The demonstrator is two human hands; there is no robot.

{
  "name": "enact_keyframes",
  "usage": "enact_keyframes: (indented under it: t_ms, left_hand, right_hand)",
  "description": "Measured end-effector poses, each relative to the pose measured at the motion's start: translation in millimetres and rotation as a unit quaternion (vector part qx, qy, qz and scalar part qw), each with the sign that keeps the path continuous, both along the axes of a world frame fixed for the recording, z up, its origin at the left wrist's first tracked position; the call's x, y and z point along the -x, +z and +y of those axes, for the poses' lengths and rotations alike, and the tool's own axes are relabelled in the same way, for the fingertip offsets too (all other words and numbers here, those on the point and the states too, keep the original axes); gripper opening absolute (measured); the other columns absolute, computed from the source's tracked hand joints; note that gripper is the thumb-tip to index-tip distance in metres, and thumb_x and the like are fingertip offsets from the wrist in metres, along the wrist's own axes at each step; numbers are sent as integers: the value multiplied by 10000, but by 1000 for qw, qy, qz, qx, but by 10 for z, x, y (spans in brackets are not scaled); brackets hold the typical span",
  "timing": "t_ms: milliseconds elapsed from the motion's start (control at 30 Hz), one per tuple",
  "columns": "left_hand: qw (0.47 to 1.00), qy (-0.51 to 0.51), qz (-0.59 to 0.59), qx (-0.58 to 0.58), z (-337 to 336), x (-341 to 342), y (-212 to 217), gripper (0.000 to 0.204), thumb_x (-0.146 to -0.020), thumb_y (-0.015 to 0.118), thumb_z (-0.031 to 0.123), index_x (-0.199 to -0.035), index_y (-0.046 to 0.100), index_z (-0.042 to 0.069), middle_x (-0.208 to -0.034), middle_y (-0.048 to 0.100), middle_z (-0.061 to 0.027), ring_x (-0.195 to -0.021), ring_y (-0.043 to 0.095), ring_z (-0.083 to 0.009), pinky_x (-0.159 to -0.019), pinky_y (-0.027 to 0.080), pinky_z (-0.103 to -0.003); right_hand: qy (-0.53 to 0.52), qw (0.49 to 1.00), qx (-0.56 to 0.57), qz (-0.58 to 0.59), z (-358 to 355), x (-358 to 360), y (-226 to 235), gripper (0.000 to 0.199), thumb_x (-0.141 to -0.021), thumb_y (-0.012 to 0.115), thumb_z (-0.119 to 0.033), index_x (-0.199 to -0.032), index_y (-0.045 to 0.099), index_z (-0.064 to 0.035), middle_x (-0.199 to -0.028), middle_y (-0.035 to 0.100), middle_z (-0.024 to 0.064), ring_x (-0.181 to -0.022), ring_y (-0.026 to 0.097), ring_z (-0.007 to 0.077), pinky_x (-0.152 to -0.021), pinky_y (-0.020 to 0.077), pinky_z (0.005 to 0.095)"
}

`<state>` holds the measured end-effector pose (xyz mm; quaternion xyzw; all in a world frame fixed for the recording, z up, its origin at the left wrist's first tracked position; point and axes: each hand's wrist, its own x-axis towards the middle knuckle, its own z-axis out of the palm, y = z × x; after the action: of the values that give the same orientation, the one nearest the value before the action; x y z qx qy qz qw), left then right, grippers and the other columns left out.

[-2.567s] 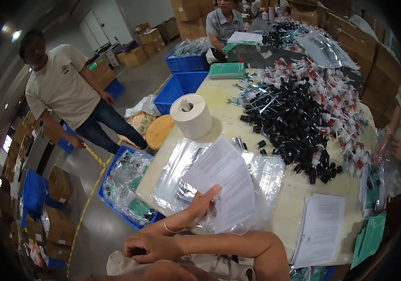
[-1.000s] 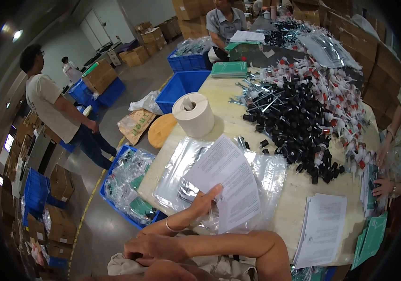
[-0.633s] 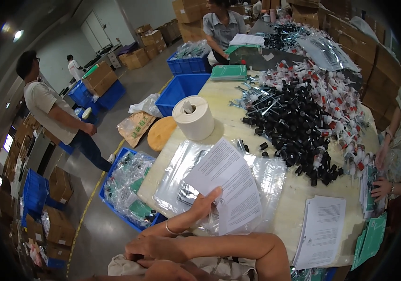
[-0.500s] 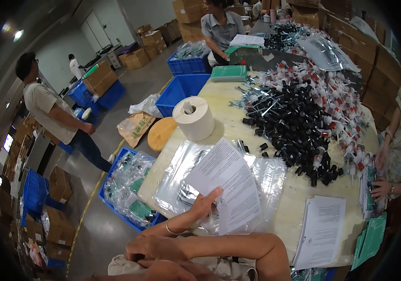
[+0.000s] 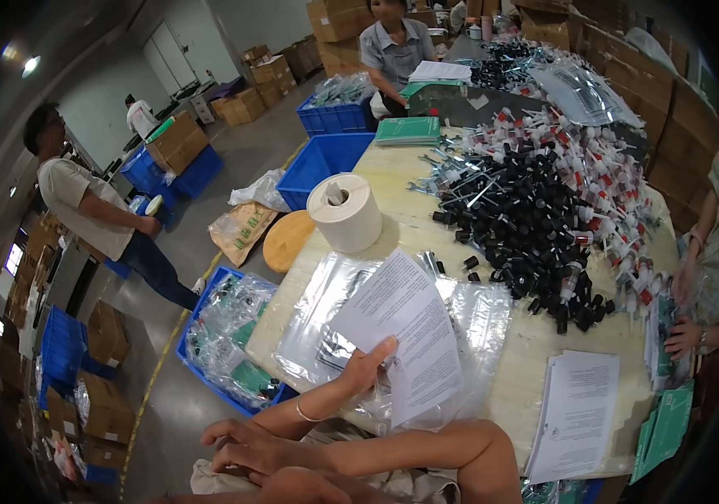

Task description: Packing instruction manuals and electronic components into individual plastic bags at a warehouse station.

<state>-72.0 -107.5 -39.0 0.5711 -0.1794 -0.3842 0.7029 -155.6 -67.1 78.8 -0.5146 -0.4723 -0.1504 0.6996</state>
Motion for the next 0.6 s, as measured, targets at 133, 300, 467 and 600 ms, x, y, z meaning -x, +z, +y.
enact_keyframes:
  t_ms: [133, 300, 467, 600]
  left_hand:
    - [1000, 7, 12, 27, 7, 12, -37, 394, -937, 513, 265, -1205, 496, -22, -1119, 550, -61, -1031, 490, -123, -873, 404, -255]
    - [999, -3, 19, 28, -1, 6, -37, 414, -935, 518, 274, -1218, 487, -26, -1144, 541, -61, -1044, 485, -124, -881, 402, -257]
    - [1000, 2, 25, 5, 14, 2, -22, 429, -931, 528, 284, -1225, 483, -25, -1156, 538, -61, -1046, 486, -124, -883, 403, -259]
    - [999, -7, 21, 36, 4, -20, -74, 437, -930, 529, 292, -1227, 481, -24, -1146, 544, -64, -1038, 492, -123, -878, 406, -256]
  right_hand:
    - [-3, 999, -31, 24, -36, 43, 60, 306, -722, 492, 120, -985, 505, -36, -1238, 356, 154, -1015, 517, 243, -853, 427, 321]
    - [21, 999, -21, 30, -17, 24, 8, 274, -766, 548, 100, -1000, 497, -33, -1321, 315, 184, -1020, 533, 245, -884, 437, 343]
    - [7, 997, -68, 27, 124, 35, -35, 246, -805, 592, 58, -998, 499, -61, -1378, 272, 198, -1015, 553, 246, -862, 461, 332]
    - [-20, 998, -57, 24, 103, 22, -27, 257, -800, 605, 50, -998, 497, -73, -1380, 272, 204, -1018, 567, 249, -860, 467, 329]
